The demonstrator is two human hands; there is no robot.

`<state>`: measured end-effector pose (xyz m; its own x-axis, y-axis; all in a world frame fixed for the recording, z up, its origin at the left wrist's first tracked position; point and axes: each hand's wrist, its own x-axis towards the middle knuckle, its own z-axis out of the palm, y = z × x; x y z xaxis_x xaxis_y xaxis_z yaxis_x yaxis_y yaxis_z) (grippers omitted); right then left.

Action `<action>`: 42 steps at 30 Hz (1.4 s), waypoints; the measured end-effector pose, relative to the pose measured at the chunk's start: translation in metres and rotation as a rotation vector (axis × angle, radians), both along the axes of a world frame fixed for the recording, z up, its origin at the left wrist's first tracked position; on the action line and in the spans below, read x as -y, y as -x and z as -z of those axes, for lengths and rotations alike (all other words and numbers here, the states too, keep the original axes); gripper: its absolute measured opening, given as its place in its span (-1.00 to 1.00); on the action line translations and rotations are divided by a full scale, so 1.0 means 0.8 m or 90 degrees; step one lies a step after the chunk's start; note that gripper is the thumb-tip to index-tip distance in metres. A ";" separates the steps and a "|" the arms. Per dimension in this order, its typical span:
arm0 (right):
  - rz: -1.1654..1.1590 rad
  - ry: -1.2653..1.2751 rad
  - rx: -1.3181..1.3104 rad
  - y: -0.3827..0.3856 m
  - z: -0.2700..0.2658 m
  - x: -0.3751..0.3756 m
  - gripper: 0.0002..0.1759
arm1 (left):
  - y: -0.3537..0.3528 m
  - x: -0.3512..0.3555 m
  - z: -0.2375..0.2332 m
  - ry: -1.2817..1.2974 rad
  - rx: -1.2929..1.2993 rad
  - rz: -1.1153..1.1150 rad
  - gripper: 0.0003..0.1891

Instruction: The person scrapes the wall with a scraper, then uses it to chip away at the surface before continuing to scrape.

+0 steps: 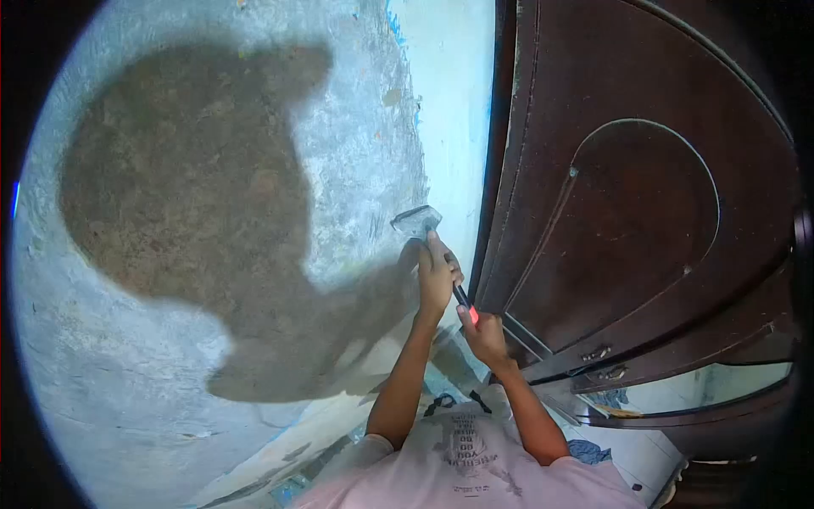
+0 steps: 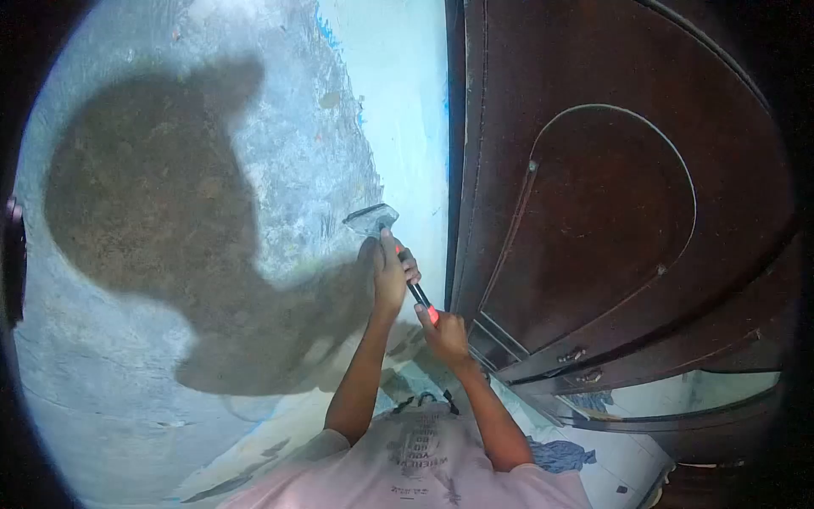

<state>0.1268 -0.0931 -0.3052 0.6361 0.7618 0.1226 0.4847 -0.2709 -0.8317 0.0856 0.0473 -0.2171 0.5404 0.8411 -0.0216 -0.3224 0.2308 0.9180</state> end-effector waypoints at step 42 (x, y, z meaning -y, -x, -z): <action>0.024 -0.065 -0.013 0.001 -0.057 -0.013 -0.25 | -0.004 -0.007 -0.044 -0.046 0.026 0.011 -0.45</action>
